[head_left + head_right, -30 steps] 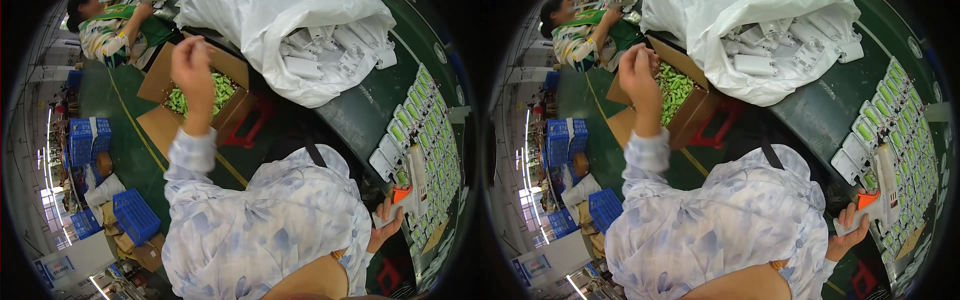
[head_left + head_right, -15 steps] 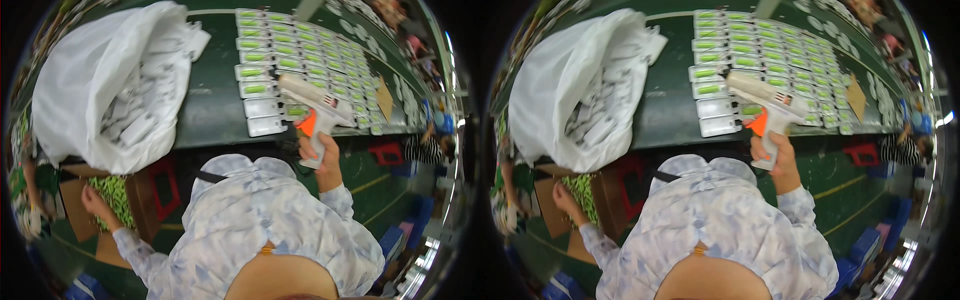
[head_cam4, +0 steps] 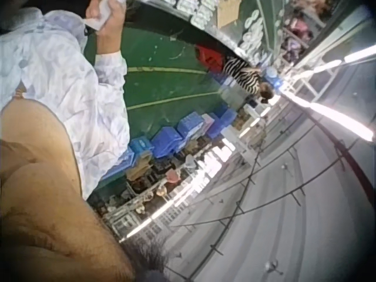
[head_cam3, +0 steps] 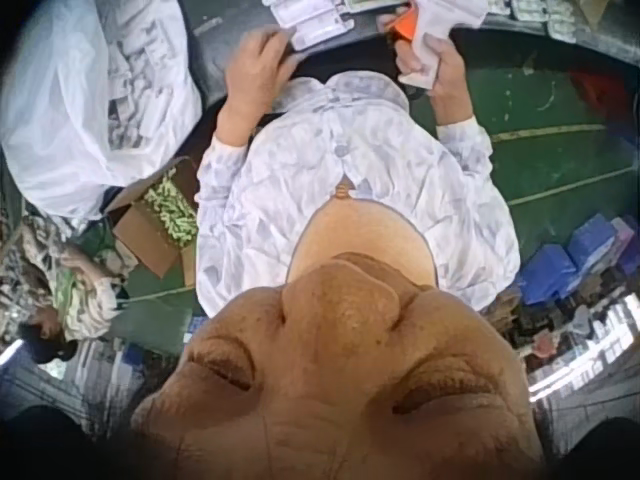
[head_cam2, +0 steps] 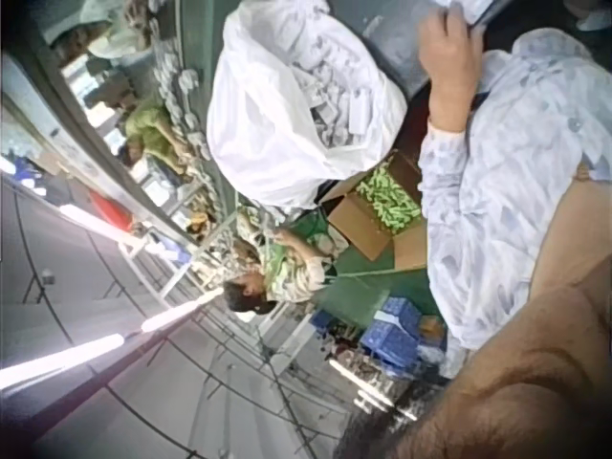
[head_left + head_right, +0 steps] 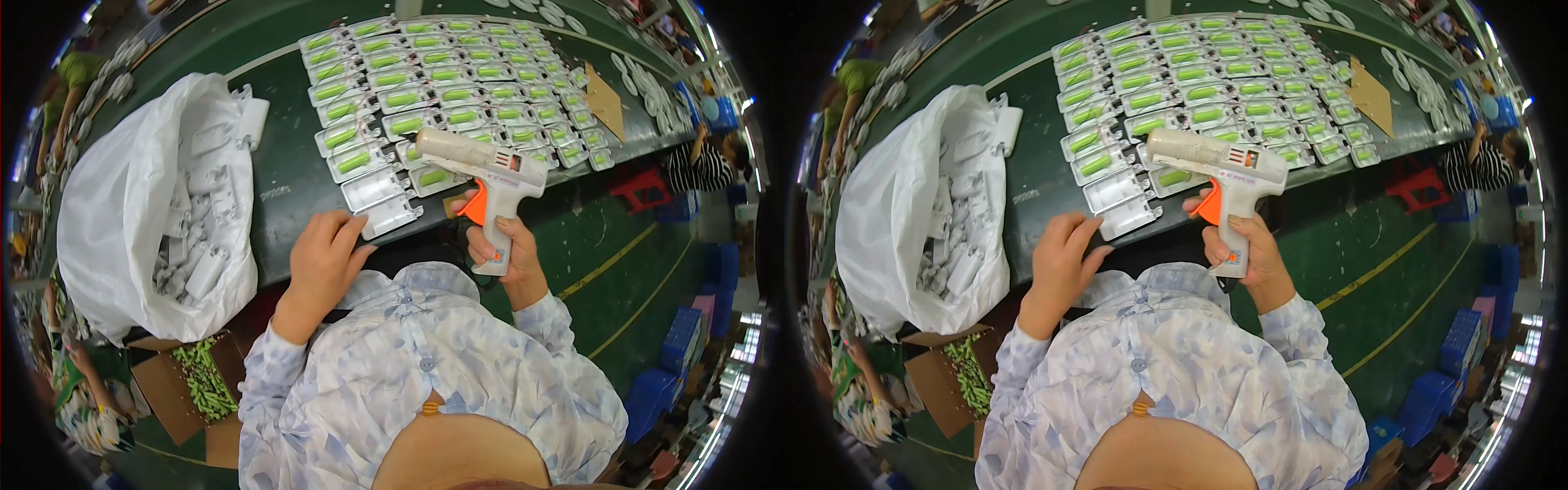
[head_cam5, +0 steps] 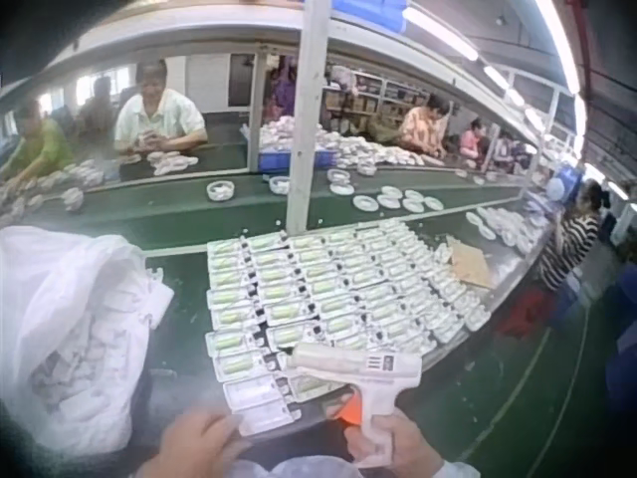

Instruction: The person assembles small electronic battery packs by placing batteries into plastic casings and securing them with a hot glue gun.

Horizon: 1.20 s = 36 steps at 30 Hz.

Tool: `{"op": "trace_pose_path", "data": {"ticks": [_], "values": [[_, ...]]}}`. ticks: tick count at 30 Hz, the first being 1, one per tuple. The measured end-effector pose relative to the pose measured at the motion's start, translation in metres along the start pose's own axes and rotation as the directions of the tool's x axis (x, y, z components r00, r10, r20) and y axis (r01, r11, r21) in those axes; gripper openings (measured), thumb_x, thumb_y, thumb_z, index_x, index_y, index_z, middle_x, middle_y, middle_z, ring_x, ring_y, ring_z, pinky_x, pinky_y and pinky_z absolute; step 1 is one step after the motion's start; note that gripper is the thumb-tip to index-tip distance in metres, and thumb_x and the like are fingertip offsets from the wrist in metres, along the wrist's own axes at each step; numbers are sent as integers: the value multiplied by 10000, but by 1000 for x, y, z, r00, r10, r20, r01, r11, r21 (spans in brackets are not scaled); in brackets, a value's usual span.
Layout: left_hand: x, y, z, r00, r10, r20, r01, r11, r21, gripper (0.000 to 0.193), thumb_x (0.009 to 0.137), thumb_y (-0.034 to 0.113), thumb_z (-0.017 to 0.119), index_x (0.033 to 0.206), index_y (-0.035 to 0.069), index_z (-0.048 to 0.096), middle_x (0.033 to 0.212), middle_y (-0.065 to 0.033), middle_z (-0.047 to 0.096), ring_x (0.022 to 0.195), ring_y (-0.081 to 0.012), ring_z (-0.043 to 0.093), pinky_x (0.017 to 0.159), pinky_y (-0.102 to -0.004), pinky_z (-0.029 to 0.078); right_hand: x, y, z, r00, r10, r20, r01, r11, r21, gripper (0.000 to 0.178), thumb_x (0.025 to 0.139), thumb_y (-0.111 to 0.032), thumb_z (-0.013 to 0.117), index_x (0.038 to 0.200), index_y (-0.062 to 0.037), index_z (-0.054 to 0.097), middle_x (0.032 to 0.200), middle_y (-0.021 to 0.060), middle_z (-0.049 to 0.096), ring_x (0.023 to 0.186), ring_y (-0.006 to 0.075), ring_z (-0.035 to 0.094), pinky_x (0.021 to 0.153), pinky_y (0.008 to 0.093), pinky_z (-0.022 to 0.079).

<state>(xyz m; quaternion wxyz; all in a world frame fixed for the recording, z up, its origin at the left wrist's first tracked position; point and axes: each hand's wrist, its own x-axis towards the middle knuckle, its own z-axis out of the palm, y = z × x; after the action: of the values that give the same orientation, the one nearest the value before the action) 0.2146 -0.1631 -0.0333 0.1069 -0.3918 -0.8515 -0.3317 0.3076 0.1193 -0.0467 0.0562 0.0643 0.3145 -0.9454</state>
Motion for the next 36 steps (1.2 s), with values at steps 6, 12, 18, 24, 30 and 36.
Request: {"op": "trace_pose_path", "data": {"ticks": [6,12,18,24,30,36], "values": [[20,1,16,983,-87,161,77,995,67,506,682,181,823,1113,22,611,1069,-139,583,956,-342,570,786,-415,494,-39,-55,-29,961,-234,-145,227,972,-66,618,858,-222,644,1387,-24,396,1329,240,536,537,130,517,488,281,457],[16,-12,2,984,-62,167,40,990,132,280,733,109,766,969,29,639,952,-141,599,880,-349,581,747,-423,486,-50,-127,-73,846,-495,-197,459,865,-201,564,912,-245,567,1407,-44,387,1357,235,532,572,113,481,550,269,435],[25,-16,3,957,-148,250,88,968,235,132,744,68,674,848,28,603,830,-145,567,797,-354,576,685,-451,476,-51,-234,-147,746,-600,-288,558,800,-222,478,981,-219,496,1410,-39,389,1313,230,578,629,118,500,560,285,485],[3,-41,-33,931,-282,230,166,891,422,136,719,45,642,846,29,597,842,-153,579,775,-372,588,669,-458,484,-58,-323,-226,650,-620,-440,515,785,-345,412,969,-272,607,1298,-48,499,982,142,656,683,173,638,547,303,566],[9,-64,-38,910,-399,116,248,745,619,159,709,35,622,865,37,588,905,-143,575,760,-366,606,628,-463,501,-55,-363,-282,601,-615,-511,466,789,-401,405,951,-282,649,1232,-20,523,840,130,673,670,213,689,529,311,598],[33,-60,-41,863,-461,209,184,670,719,170,698,69,643,866,61,619,918,-122,594,746,-355,631,614,-466,518,-25,-381,-292,546,-574,-610,382,819,-429,436,972,-255,628,1290,12,496,934,179,696,711,244,713,523,327,605]]}}
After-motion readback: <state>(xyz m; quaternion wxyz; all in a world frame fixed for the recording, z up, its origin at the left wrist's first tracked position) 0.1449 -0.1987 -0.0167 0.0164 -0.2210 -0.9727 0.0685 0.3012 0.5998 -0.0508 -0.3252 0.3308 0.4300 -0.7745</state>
